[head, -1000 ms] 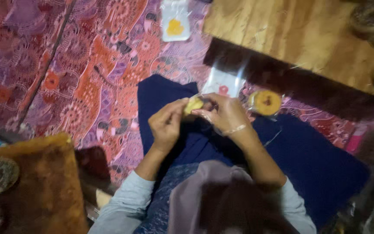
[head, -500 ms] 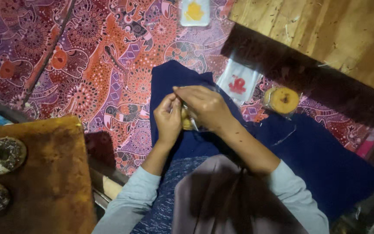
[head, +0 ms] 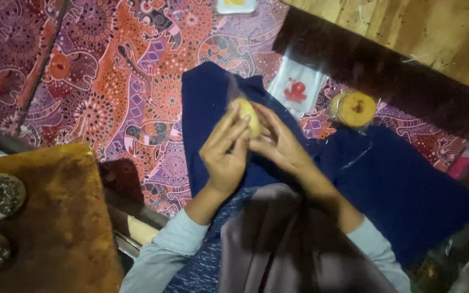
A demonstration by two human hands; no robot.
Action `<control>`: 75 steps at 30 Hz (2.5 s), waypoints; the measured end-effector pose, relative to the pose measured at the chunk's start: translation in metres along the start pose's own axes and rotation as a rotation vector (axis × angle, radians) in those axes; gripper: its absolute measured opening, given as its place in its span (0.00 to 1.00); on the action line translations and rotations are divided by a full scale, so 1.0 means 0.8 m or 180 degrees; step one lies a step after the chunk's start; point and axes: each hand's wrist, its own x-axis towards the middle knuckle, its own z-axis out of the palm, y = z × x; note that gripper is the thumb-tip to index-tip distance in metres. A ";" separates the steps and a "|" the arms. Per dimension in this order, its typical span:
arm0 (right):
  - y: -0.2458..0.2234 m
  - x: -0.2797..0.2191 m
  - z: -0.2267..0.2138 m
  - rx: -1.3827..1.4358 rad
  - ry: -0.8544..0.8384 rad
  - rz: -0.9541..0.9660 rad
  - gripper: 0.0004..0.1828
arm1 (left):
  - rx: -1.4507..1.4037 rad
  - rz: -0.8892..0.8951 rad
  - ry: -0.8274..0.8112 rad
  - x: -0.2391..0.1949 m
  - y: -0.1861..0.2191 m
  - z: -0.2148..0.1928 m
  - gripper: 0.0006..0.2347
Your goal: The person sits on the floor and repeatedly picks up donuts from a wooden board, places them into small plastic bags, and sets the packaged donuts into a nearby crate.
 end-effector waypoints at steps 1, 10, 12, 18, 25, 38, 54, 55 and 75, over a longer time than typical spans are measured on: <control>0.011 0.006 0.003 0.0052 0.0130 -0.0126 0.35 | 0.0498 0.0646 -0.0136 0.003 0.000 0.001 0.12; -0.014 0.030 0.022 -0.0609 0.0522 -0.0091 0.27 | -0.1402 -0.2463 -0.0737 0.003 -0.088 -0.015 0.12; -0.033 0.035 0.025 -0.1182 0.0746 -0.0720 0.25 | -0.0965 -0.1457 -0.0769 0.005 -0.083 -0.008 0.08; -0.061 0.045 0.033 -0.2164 0.1924 -0.1682 0.19 | -0.1941 -0.0979 0.0320 0.022 -0.055 0.015 0.06; 0.003 0.027 0.020 -0.2208 0.1336 -0.1047 0.17 | 0.0420 -0.0922 -0.0092 -0.044 -0.074 -0.016 0.11; 0.140 0.014 -0.147 -0.2353 0.1837 -0.1022 0.12 | -0.0280 -0.0493 -0.1178 -0.051 -0.050 0.103 0.05; 0.143 -0.053 -0.340 -0.2776 0.3525 -0.0019 0.29 | -0.0626 -0.1133 -0.1864 -0.126 -0.161 0.420 0.26; 0.144 -0.050 -0.345 -0.2809 0.3374 -0.0063 0.29 | -0.0932 -0.1444 -0.1868 -0.125 -0.164 0.419 0.26; 0.019 -0.041 -0.389 -0.3278 0.2810 -0.0532 0.23 | -0.2485 -0.3306 -0.1264 -0.025 -0.104 0.369 0.24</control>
